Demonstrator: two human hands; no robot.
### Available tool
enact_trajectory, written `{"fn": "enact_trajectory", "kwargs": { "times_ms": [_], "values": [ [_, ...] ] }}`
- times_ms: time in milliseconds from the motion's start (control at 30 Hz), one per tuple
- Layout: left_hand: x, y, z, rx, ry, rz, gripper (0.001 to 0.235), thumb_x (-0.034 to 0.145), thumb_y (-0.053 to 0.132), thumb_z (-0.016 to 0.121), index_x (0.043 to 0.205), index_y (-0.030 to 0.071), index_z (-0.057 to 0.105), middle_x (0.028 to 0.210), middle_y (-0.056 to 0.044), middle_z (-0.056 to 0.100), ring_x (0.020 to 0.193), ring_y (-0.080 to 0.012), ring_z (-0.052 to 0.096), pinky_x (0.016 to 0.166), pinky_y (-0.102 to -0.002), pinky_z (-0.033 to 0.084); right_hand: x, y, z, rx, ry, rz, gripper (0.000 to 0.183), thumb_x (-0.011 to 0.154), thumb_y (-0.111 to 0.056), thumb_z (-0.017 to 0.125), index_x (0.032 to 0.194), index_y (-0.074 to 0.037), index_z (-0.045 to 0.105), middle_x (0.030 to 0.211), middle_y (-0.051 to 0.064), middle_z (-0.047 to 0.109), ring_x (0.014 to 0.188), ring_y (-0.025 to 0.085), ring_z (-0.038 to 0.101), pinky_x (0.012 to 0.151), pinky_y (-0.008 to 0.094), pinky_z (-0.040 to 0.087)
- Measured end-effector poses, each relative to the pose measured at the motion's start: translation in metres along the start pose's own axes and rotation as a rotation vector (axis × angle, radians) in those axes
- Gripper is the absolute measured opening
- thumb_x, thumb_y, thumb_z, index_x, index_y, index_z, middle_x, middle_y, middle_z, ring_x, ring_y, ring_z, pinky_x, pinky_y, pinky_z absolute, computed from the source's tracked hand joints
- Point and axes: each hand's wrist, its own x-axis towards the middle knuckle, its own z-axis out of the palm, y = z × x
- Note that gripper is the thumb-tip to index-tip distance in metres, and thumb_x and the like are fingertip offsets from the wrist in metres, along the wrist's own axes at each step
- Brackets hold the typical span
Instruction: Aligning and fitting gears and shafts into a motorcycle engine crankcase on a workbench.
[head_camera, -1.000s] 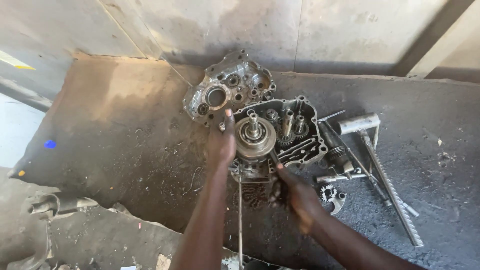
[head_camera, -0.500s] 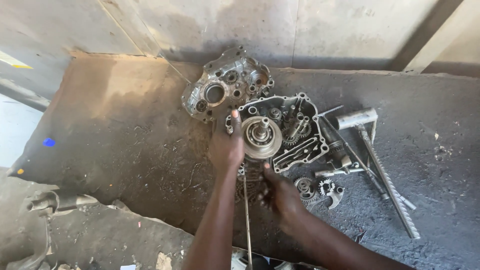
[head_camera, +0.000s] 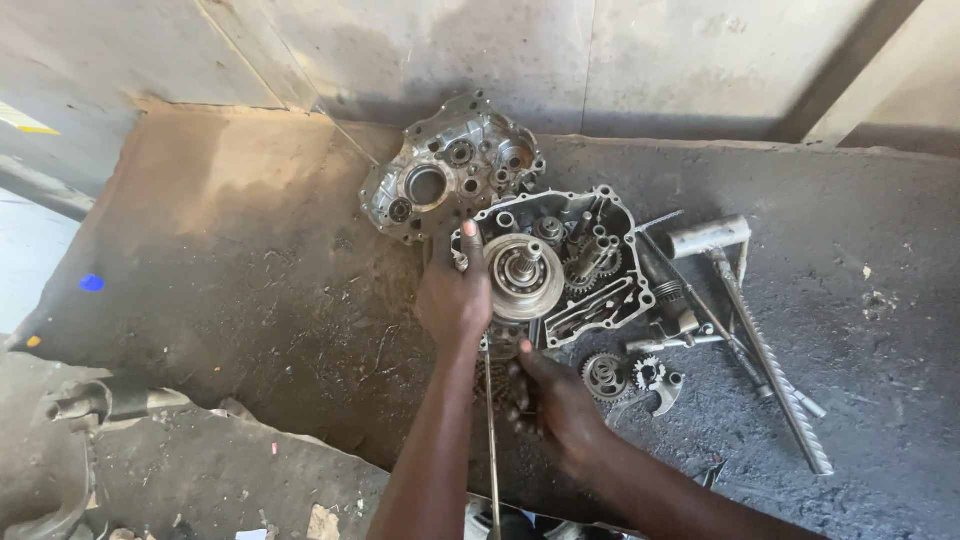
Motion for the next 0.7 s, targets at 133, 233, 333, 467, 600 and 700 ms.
{"fn": "enact_trajectory", "kwargs": {
  "times_ms": [133,233,333,467,600,700],
  "values": [
    [0.006,0.006,-0.003,0.082,-0.071,-0.045,0.095,0.081,0.081,0.015,0.15,0.027,0.051,0.16,-0.012,0.044,0.15,-0.0423,0.032,0.1,-0.073,0.045,-0.02,-0.008,-0.021,0.01,0.015,0.072,0.039,0.109,-0.028,0.049,0.084,-0.001,0.061,0.066,0.011,0.059,0.053,0.027,0.055,0.046,0.038,0.045],
    [0.009,0.01,-0.006,0.073,-0.112,-0.033,0.094,0.08,0.081,0.012,0.14,0.022,0.055,0.153,-0.009,0.052,0.127,-0.0433,0.058,0.09,-0.068,0.054,-0.027,-0.024,-0.054,-0.336,-0.038,0.232,0.053,0.099,-0.041,0.048,0.11,0.007,0.067,0.082,0.023,0.068,0.07,0.036,0.067,0.062,0.044,0.059],
    [0.012,0.009,-0.005,0.08,-0.142,-0.038,0.096,0.079,0.081,0.011,0.143,0.024,0.054,0.158,-0.009,0.047,0.119,-0.0401,0.064,0.084,-0.063,0.06,-0.045,-0.058,-0.064,-0.384,0.141,0.125,0.044,0.097,-0.028,0.053,0.117,0.007,0.071,0.096,0.03,0.074,0.084,0.041,0.07,0.074,0.048,0.058],
    [0.012,0.01,-0.004,0.091,-0.139,-0.046,0.097,0.081,0.08,0.012,0.147,0.022,0.052,0.154,-0.01,0.049,0.123,-0.0401,0.057,0.087,-0.062,0.055,-0.053,-0.105,-0.035,-0.213,0.37,0.007,0.057,0.095,-0.022,0.052,0.147,0.001,0.049,0.132,0.027,0.069,0.112,0.04,0.066,0.102,0.046,0.049],
    [0.013,0.002,0.002,0.094,-0.106,-0.064,0.085,0.084,0.079,0.018,0.134,0.025,0.062,0.121,-0.005,0.072,0.085,-0.029,0.074,0.061,-0.047,0.061,-0.051,-0.11,-0.021,-0.146,0.318,0.04,0.047,0.1,-0.022,0.047,0.134,0.008,0.059,0.133,0.025,0.072,0.129,0.039,0.065,0.116,0.044,0.046],
    [0.01,0.017,-0.006,0.004,-0.108,-0.169,0.071,0.09,0.071,0.035,0.123,0.022,0.075,0.112,0.0,0.077,0.078,-0.0249,0.074,0.057,-0.039,0.055,-0.045,-0.115,-0.02,-0.099,0.35,0.09,0.052,0.101,-0.025,0.045,0.143,0.007,0.05,0.141,0.027,0.066,0.134,0.039,0.061,0.116,0.044,0.045]
  ]
}}
